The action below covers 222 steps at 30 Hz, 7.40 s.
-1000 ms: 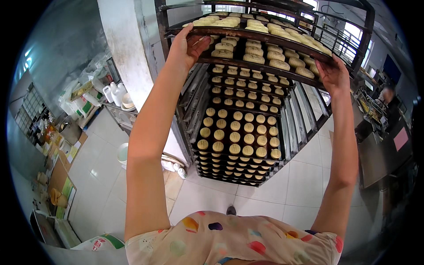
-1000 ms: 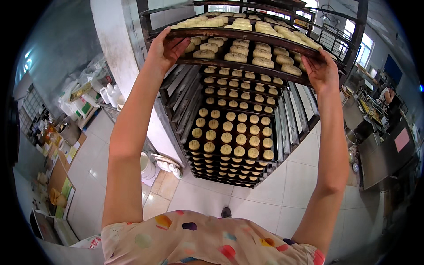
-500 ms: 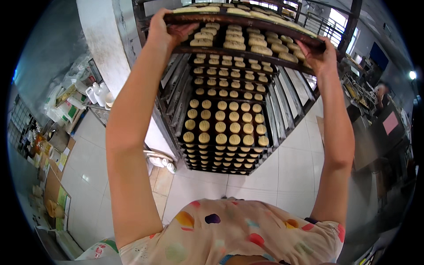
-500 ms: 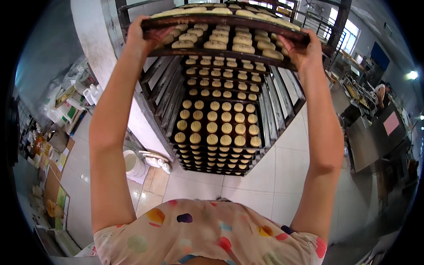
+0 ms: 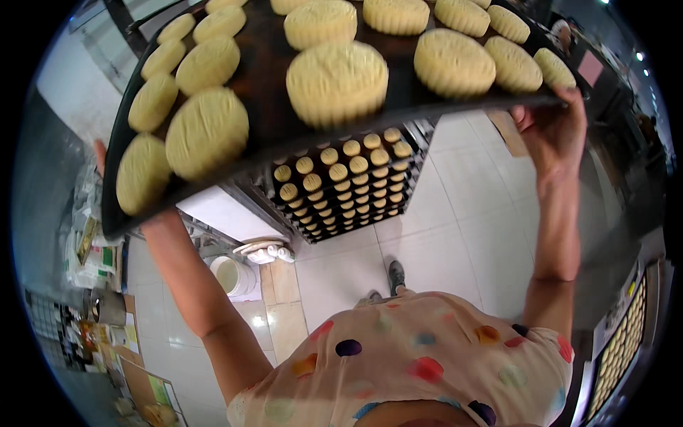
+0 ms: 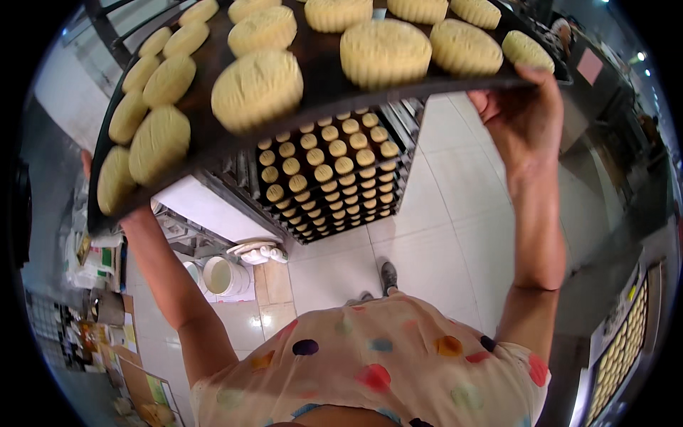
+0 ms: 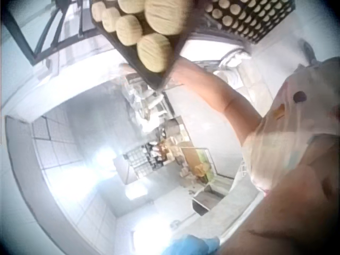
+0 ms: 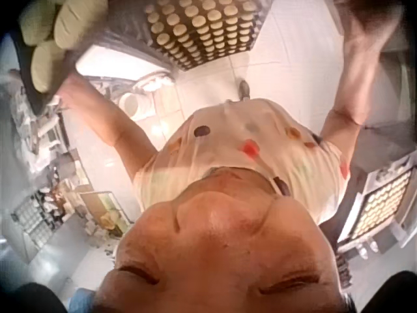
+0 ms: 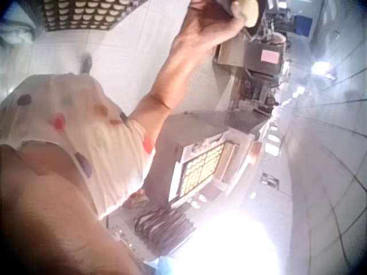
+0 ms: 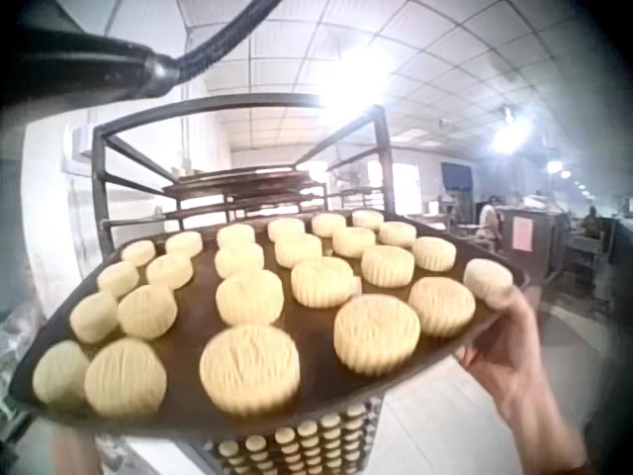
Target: The person takes a tray of stamped dough rounds from a rack, places it on a conveyor belt of an oven, and then takes another tray and places it on the rack.
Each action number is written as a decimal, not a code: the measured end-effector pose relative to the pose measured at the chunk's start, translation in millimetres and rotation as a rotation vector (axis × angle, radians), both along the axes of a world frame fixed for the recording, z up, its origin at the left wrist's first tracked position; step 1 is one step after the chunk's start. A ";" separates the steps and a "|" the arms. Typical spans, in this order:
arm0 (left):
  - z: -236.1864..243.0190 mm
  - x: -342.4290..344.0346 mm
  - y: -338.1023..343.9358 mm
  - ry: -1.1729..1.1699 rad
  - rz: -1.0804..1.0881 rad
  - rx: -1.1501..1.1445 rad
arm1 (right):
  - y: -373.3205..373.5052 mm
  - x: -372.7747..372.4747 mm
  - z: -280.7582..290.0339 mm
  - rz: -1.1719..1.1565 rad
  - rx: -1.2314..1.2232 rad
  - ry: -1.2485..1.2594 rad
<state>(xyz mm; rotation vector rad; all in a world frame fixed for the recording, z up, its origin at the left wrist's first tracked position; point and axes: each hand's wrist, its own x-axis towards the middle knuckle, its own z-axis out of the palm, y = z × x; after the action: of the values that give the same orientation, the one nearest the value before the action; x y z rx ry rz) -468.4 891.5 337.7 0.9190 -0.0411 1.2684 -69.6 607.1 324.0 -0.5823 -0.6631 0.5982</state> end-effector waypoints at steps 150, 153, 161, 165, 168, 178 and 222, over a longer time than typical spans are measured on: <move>-386.1 269.7 -177.6 1.317 -1.315 -0.178 | -280.8 -353.7 -275.4 -2.131 -1.484 -0.162; -387.8 270.0 -177.3 1.295 -1.338 -0.156 | -215.8 -288.9 -257.6 -1.620 -1.760 -0.405; -393.7 273.6 -175.2 1.330 -1.295 -0.157 | -112.8 -176.7 -279.0 -1.067 -1.976 -0.697; -391.7 273.0 -174.6 1.325 -1.304 -0.145 | -105.6 -158.3 -286.1 -0.950 -2.154 -0.741; -389.6 273.8 -174.3 1.313 -1.323 -0.138 | -101.4 -149.0 -289.7 -0.840 -2.251 -0.837; -391.3 274.7 -173.0 1.317 -1.366 -0.132 | -101.1 -148.2 -298.1 -0.852 -2.295 -1.029; -431.9 301.6 -188.2 1.195 -0.728 0.543 | -361.9 -423.1 -405.6 -2.129 -1.182 0.862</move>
<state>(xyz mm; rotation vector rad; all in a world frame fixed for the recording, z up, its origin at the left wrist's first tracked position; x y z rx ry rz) -166.7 703.3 -94.2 1.8011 0.2149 -0.1052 -492.7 245.2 -81.5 -1.5240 1.3258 -0.9320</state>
